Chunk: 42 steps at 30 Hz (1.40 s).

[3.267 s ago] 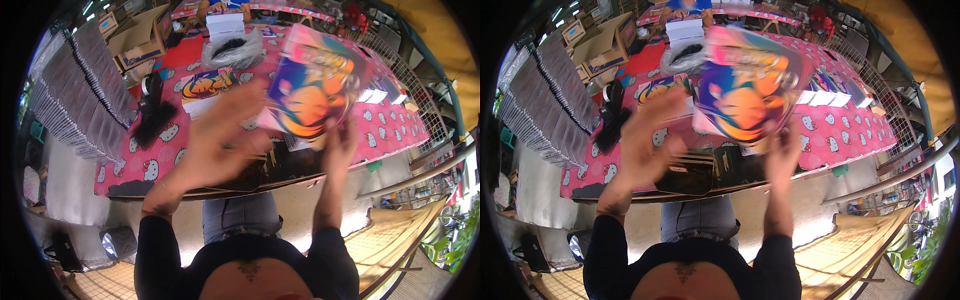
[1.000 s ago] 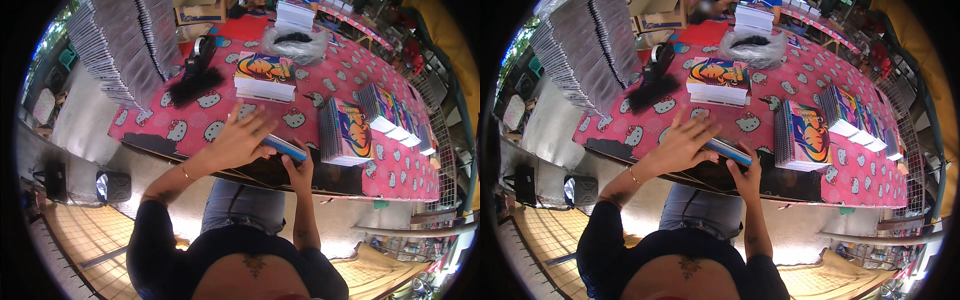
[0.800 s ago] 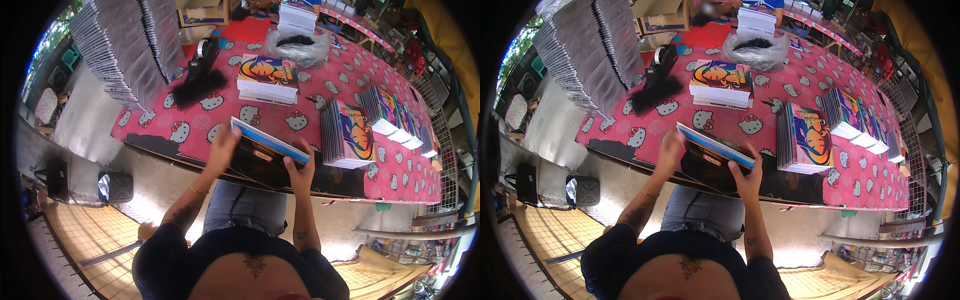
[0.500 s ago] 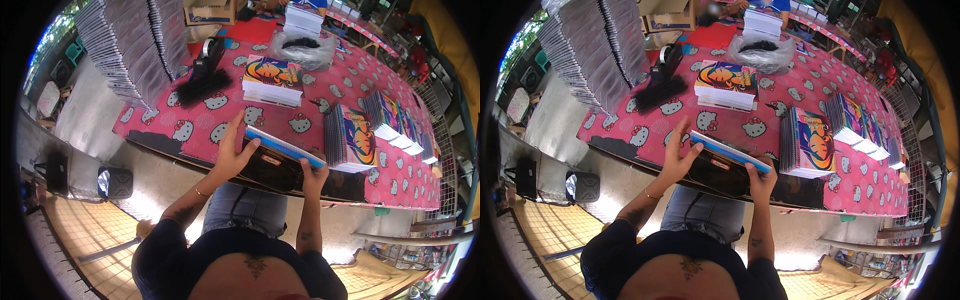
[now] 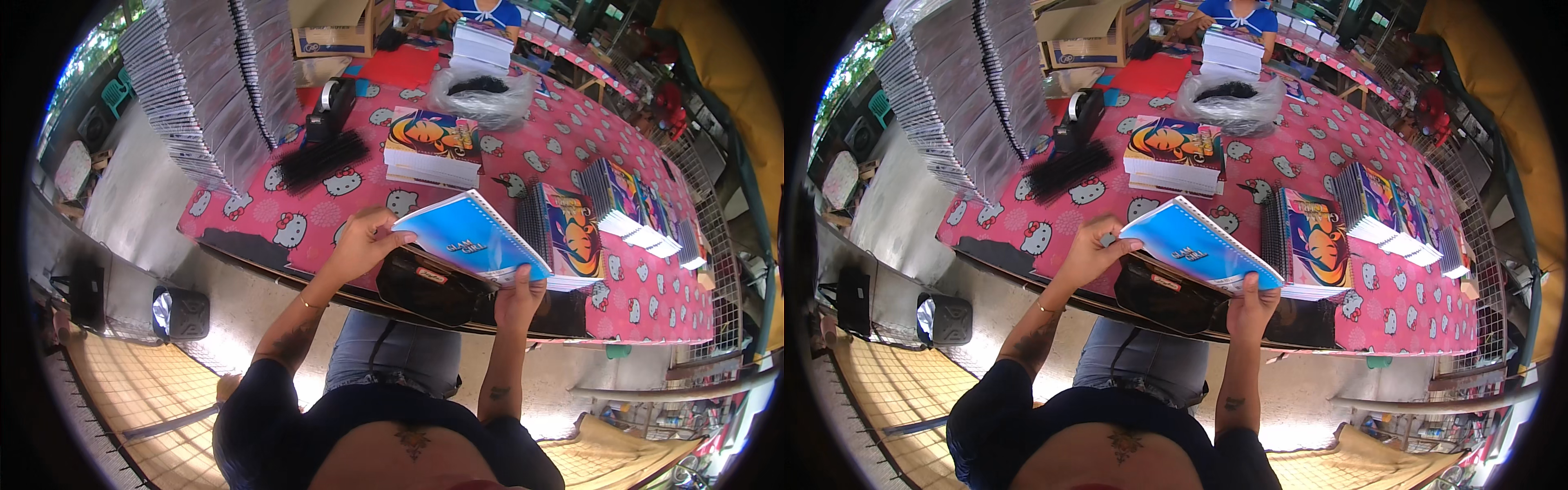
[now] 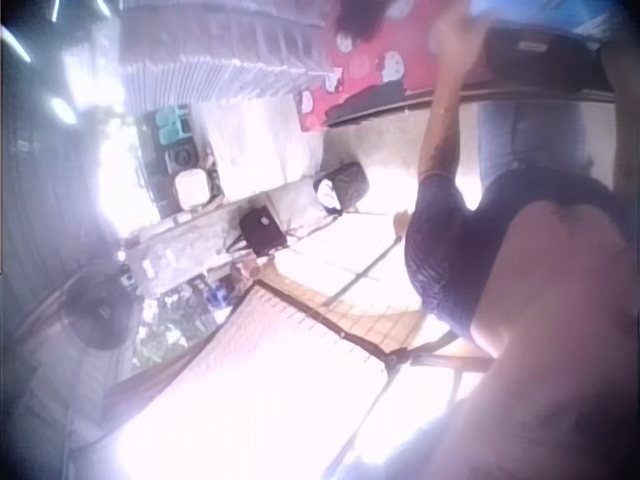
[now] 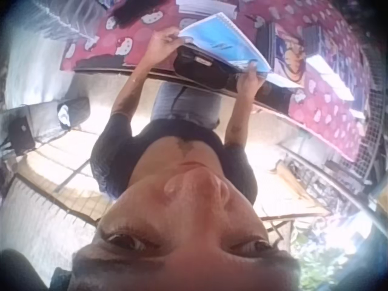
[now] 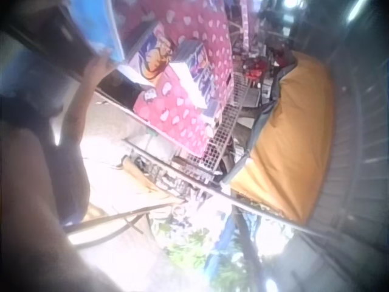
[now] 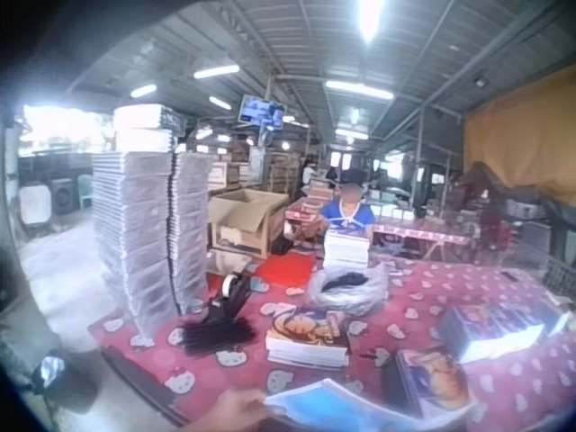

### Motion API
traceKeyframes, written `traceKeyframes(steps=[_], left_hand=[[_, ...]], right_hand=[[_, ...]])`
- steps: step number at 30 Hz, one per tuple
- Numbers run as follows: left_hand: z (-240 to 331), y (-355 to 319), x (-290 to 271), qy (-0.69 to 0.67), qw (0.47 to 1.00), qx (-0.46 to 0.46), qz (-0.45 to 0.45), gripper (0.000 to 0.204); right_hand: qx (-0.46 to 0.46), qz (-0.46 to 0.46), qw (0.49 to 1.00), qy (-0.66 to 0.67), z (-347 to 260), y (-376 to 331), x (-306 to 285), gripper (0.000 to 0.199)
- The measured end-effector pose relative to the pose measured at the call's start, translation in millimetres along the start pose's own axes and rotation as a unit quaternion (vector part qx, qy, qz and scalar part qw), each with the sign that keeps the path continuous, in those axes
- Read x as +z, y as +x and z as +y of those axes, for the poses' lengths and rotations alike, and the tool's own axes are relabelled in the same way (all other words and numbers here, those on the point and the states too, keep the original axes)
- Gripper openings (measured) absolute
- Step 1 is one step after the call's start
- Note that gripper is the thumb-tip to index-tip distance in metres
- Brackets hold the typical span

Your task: The person is manually threading plastic spiral coils through the pre-punched holes of notebook stacks and bending the ends by hand to secure them.

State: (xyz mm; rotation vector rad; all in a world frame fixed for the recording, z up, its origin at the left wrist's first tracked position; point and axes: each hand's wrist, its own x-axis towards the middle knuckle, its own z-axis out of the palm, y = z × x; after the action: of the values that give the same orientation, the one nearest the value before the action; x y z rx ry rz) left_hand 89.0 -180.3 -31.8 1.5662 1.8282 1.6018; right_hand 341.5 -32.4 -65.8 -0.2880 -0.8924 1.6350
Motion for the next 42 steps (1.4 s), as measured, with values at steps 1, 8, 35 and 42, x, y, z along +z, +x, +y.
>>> traceKeyframes(steps=[1,8,35,42], left_hand=[[-4.8,-2.7,-2.0,0.051,0.999,0.007,0.01,0.027],[41.1,-12.5,10.8,0.199,0.96,0.143,0.136,0.076],[8.6,-3.4,11.8,-0.215,0.973,-0.047,-0.072,0.041],[26.0,11.0,5.9,-0.306,0.937,-0.106,-0.13,0.031]], right_hand=[[0.0,-0.006,1.0,-0.006,0.2,0.1,-0.5,0.024],[-0.023,-0.078,0.958,-0.274,11.7,-13.2,-5.3,0.029],[-0.024,-0.042,0.998,-0.046,-13.2,-6.0,17.2,0.028],[0.011,-0.001,0.998,0.06,-8.8,3.4,9.5,0.026]])
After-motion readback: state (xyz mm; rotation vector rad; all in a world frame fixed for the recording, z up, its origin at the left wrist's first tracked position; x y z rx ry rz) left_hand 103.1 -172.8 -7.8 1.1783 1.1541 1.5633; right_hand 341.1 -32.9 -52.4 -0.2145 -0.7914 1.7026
